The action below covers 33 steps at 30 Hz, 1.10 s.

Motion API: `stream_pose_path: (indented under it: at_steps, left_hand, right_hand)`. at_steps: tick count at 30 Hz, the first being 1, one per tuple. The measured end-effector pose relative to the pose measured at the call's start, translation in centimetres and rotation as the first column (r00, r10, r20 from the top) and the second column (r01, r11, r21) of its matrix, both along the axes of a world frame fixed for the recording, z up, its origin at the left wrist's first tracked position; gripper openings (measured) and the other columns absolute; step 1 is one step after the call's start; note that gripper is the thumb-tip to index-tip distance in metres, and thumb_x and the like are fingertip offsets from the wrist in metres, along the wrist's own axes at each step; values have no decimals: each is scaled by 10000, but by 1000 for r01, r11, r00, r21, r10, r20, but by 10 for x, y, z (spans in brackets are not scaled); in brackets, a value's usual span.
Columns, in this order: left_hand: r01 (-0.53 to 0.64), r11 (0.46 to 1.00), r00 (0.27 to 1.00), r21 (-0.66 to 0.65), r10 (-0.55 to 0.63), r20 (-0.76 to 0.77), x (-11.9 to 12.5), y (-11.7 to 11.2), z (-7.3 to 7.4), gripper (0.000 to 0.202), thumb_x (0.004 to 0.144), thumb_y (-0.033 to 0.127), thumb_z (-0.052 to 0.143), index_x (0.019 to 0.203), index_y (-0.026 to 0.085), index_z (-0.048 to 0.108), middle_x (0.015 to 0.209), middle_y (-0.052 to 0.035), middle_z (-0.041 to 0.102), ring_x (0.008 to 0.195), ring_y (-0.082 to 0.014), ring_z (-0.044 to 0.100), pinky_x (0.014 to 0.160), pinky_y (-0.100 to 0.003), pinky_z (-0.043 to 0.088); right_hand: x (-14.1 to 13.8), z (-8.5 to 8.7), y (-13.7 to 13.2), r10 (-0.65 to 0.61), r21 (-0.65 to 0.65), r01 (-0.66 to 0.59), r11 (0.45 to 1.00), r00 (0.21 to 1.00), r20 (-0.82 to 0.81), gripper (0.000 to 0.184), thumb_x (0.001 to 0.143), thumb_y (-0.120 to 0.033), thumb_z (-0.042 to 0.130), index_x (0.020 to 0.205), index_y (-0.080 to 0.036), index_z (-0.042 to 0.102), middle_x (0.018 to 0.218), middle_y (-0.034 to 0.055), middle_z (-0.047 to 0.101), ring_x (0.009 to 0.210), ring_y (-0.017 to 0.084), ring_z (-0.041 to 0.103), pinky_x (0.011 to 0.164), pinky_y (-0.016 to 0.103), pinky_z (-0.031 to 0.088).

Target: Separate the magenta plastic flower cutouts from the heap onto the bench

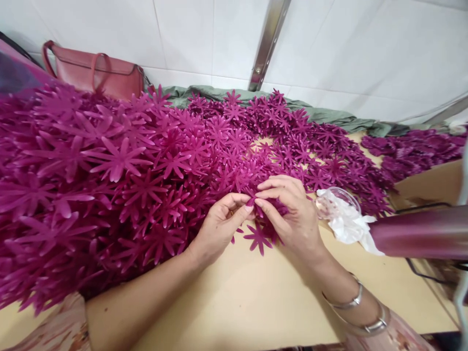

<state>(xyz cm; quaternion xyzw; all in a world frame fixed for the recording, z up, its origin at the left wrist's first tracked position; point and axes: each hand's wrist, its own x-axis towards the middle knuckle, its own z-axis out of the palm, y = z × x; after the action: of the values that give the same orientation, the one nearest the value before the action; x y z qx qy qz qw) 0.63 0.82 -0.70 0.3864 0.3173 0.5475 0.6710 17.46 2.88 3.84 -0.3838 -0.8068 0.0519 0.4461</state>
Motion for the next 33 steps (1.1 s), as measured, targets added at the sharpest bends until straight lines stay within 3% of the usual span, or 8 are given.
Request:
stream_pose_path:
  at_steps: [5,9,13,18,25,30,33]
  left_hand:
    - [17,1000,1000,12,-17,-9,-1,-1,3,212,925,356,771,980,166,697,910,-3,713,841,-111,662,853,-259,543]
    - [29,1000,997,5,-29,-67,-2,-1,4,204,927,349,767,973,169,684,831,12,696,764,-96,643,749,-220,509]
    - [25,1000,993,11,-24,-112,-2,-1,8,210,927,357,757,960,163,686,806,15,671,720,-87,588,692,-210,467]
    - [49,999,989,8,-48,-140,-3,-2,14,249,926,405,745,933,167,671,757,36,602,659,-83,496,652,-218,423]
    - [90,995,984,33,-84,-156,-3,-1,16,293,911,453,742,898,173,658,733,39,541,646,-97,437,639,-240,384]
    - [104,993,986,64,-95,-136,-3,-3,17,309,909,462,745,925,167,655,733,40,530,656,-98,437,642,-238,376]
    - [210,972,972,104,-196,-133,-2,-9,18,333,903,477,757,931,161,655,785,5,597,705,-117,518,689,-256,426]
  right_hand:
    - [0,-2,1,66,-14,-67,998,997,-42,120,984,-111,645,964,-225,677,972,46,720,978,197,681,896,374,546]
    - [1,-4,1,40,-35,-42,999,998,-54,126,997,-109,626,937,-218,647,917,24,680,881,156,659,789,307,523]
    - [5,-4,3,-81,-31,78,996,994,-76,136,1009,-155,622,887,-214,625,879,17,654,858,159,636,794,310,498]
    - [10,-8,8,-252,-125,232,965,950,-182,105,1056,-254,547,994,-219,624,950,38,687,882,185,654,812,337,503]
    - [7,-20,20,-269,40,267,963,963,30,167,1064,-220,482,913,-249,545,888,40,615,847,212,599,784,365,484]
    - [5,-25,23,-279,-10,281,960,954,112,216,1070,-208,437,869,-254,500,874,34,558,807,215,539,744,366,434]
    - [13,-28,31,-323,-51,329,943,941,100,243,1049,-208,454,811,-254,463,820,13,526,764,208,507,701,352,406]
